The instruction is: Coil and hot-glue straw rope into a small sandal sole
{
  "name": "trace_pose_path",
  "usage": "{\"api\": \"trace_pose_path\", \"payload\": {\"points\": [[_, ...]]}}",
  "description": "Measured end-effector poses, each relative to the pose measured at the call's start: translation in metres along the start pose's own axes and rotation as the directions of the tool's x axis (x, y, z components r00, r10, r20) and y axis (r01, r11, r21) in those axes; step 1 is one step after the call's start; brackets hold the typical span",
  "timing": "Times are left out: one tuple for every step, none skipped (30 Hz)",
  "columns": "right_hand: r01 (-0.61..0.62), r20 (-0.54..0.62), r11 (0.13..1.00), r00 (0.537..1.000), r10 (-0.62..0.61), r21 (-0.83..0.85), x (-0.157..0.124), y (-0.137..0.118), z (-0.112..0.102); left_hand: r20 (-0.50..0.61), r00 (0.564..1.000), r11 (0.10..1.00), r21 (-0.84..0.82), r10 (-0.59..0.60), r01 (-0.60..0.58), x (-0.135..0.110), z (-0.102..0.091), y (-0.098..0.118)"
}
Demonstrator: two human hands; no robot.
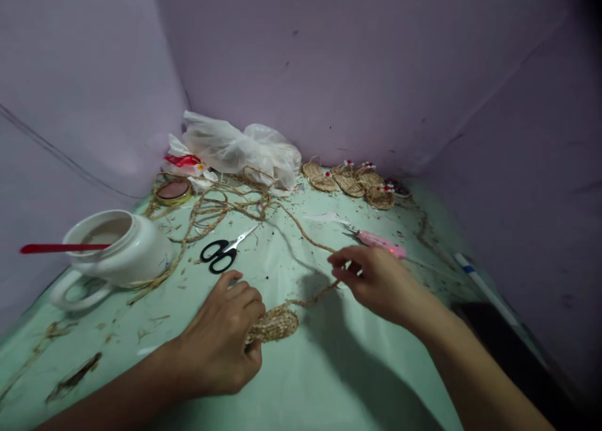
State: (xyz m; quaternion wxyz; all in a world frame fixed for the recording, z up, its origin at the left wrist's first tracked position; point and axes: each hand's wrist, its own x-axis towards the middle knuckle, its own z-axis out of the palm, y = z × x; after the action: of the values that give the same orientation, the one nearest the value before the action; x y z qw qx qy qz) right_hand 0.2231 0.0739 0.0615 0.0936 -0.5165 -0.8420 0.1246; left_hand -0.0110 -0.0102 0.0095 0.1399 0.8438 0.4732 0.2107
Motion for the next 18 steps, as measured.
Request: {"api": "trace_pose_path", "payload": {"points": [[-0.014,-0.015,1.0,1.0,0.014,-0.022,0.015,-0.006,-0.004,0.012,1.0,1.0,0.0,-0.014,0.014,-0.001,0.001,0.0],[-0.016,-0.026,0.999,1.0,0.015,-0.041,0.031,-0.013,-0.006,0.02,0.999,1.0,0.002,-0.028,0.028,-0.001,0.002,0.001],[0.0,-0.024,0.998,1.0,-0.002,-0.057,0.049,-0.022,-0.005,0.027,0.999,0.999,0.005,-0.043,0.042,-0.002,0.002,0.002],[0.02,-0.025,0.997,0.999,-0.022,-0.072,0.067,-0.032,-0.003,0.036,0.998,0.999,0.007,-0.053,0.053,-0.003,0.003,0.002],[0.045,-0.021,0.995,0.999,-0.047,-0.085,0.086,-0.041,0.002,0.039,0.997,0.998,0.008,-0.063,0.063,-0.003,0.004,0.003],[0.08,-0.006,0.992,0.997,-0.081,-0.095,0.104,-0.051,0.007,0.04,0.997,0.997,0.009,-0.071,0.071,-0.004,0.005,0.003],[0.134,0.021,0.986,0.991,-0.133,-0.099,0.12,-0.06,0.014,0.04,0.996,0.997,0.013,-0.074,0.073,-0.004,0.005,0.004],[0.196,0.064,0.976,0.98,-0.19,-0.099,0.135,-0.069,0.02,0.034,0.996,0.997,0.018,-0.078,0.077,-0.004,0.006,0.004],[0.251,0.112,0.963,0.964,-0.24,-0.096,0.148,-0.076,0.027,0.032,0.996,0.996,0.02,-0.083,0.082,-0.004,0.006,0.004],[0.281,0.153,0.955,0.952,-0.264,-0.098,0.16,-0.083,0.034,0.033,0.996,0.996,0.018,-0.086,0.086,-0.003,0.007,0.003],[0.289,0.185,0.952,0.946,-0.267,-0.103,0.17,-0.088,0.041,0.031,0.995,0.996,0.016,-0.092,0.091,-0.003,0.007,0.003],[0.283,0.209,0.953,0.944,-0.256,-0.111,0.178,-0.093,0.047,0.028,0.995,0.995,0.013,-0.097,0.097,-0.002,0.007,0.003],[0.272,0.228,0.955,0.943,-0.241,-0.115,0.185,-0.097,0.053,0.026,0.994,0.995,0.011,-0.103,0.103,-0.002,0.007,0.003],[0.262,0.244,0.958,0.943,-0.228,-0.115,0.19,-0.1,0.057,0.023,0.994,0.994,0.01,-0.109,0.108,-0.001,0.007,0.003],[0.255,0.256,0.961,0.941,-0.221,-0.109,0.193,-0.102,0.06,0.021,0.993,0.993,0.009,-0.115,0.115,-0.001,0.007,0.003],[0.251,0.264,0.963,0.94,-0.218,-0.097,0.195,-0.104,0.06,0.021,0.992,0.993,0.007,-0.121,0.121,0.0,0.006,0.003],[0.248,0.265,0.965,0.939,-0.22,-0.08,0.196,-0.104,0.057,0.027,0.992,0.992,0.005,-0.124,0.124,0.0,0.006,0.003],[0.245,0.258,0.968,0.94,-0.222,-0.06,0.196,-0.103,0.051,0.032,0.992,0.992,0.004,-0.122,0.122,0.0,0.005,0.003]]}}
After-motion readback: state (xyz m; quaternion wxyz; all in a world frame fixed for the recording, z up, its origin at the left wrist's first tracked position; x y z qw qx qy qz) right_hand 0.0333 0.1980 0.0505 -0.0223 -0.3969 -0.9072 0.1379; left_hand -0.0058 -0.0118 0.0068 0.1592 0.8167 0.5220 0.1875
